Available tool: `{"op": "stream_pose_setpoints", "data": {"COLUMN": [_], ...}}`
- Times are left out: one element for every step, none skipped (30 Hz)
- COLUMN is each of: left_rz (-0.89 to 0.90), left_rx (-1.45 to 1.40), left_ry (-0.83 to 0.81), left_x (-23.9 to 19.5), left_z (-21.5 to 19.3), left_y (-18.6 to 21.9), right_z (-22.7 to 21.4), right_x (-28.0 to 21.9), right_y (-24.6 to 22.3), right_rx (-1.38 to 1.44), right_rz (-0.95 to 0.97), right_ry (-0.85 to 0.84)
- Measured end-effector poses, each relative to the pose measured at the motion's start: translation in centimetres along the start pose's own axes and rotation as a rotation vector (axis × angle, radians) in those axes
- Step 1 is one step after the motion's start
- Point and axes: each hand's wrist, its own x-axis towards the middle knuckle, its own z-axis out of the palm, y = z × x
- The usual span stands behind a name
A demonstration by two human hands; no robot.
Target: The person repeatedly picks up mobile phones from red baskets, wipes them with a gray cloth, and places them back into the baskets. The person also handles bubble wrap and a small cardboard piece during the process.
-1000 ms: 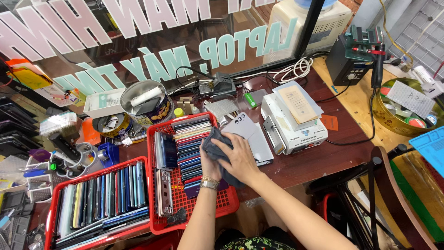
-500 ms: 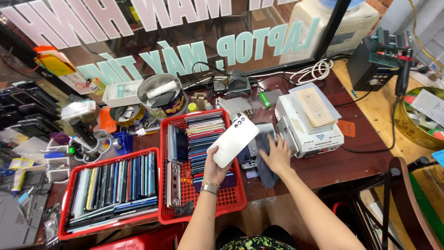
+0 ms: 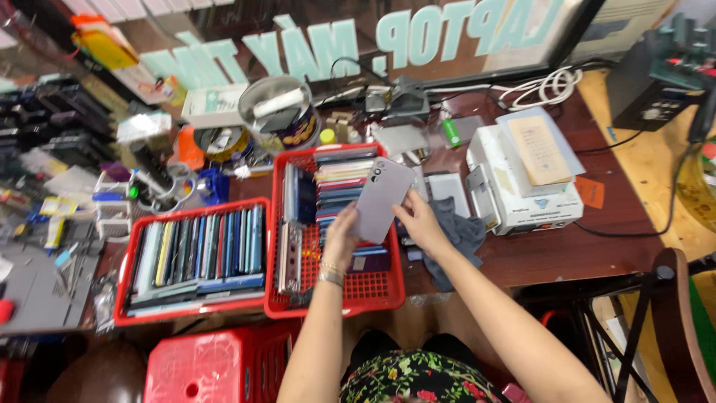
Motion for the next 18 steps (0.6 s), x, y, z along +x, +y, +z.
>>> {"op": "stream_pose_setpoints", "data": {"left_rz": [0.055,0.117,0.179,0.187,0.194,0.203,0.19,0.179,0.167,0.167,0.166,0.165,0.103,0.039,-0.027,-0.016,-0.004,0.009], "left_rx": [0.006,0.013,0.021,0.093,0.165,0.236,0.266,0.297,0.327,0.404,0.482,0.559,0.671,0.781,0.891,0.939,0.987,1.036], "left_ry": [0.092,0.178,0.264,0.346,0.427,0.509,0.522,0.536,0.55,0.567,0.584,0.596,0.618,0.635,0.65,0.633,0.616,0.595], "left_x": [-0.3,0.1,0.3,0.1,0.0,-0.2,-0.5,-0.7,-1.1,-1.6,-2.2,-2.5,-2.8,-3.2,-3.4,-3.5,-3.5,-3.4], "left_z": [-1.8,-3.5,-5.1,-6.7,-8.2,-9.6,-10.7,-11.6,-12.5,-13.3,-14.0,-14.4,-14.9,-15.2,-15.5,-15.7,-15.9,-15.8], "left_y": [0.2,0.6,0.7,0.6,0.4,0.0,-0.7,-1.4,-1.9,-2.5,-3.1,-3.6,-3.9,-4.3,-4.7,-5.1,-5.5,-6.0], "right_z": [0.4,0.7,1.3,1.9,2.6,3.5,4.6,5.7,6.6,7.5,8.3,9.1,9.8,10.4,10.8,11.2,11.5,11.5], "right_x": [-0.2,-0.1,-0.1,0.0,-0.1,-0.3,-0.5,-0.5,-0.4,-0.3,-0.3,-0.3,-0.2,-0.3,-0.3,-0.4,-0.6,-0.8], "right_y": [-0.3,-0.5,-0.6,-0.5,-0.2,0.3,0.9,1.5,2.1,2.9,3.6,4.3,5.0,5.6,6.0,6.4,6.6,6.6], "right_rx": [-0.125,-0.251,-0.395,-0.538,-0.679,-0.747,-0.817,-0.885,-0.932,-0.977,-1.021,-1.08,-1.138,-1.198,-1.235,-1.273,-1.311,-1.319], "right_rz": [-0.053,-0.118,-0.224,-0.33,-0.438,-0.401,-0.364,-0.329,-0.404,-0.475,-0.547,-0.599,-0.653,-0.706,-0.721,-0.735,-0.75,-0.755], "right_ry": [-0.036,-0.069,-0.129,-0.189,-0.25,-0.313,-0.377,-0.44,-0.478,-0.514,-0.55,-0.574,-0.598,-0.62,-0.615,-0.606,-0.598,-0.583]}}
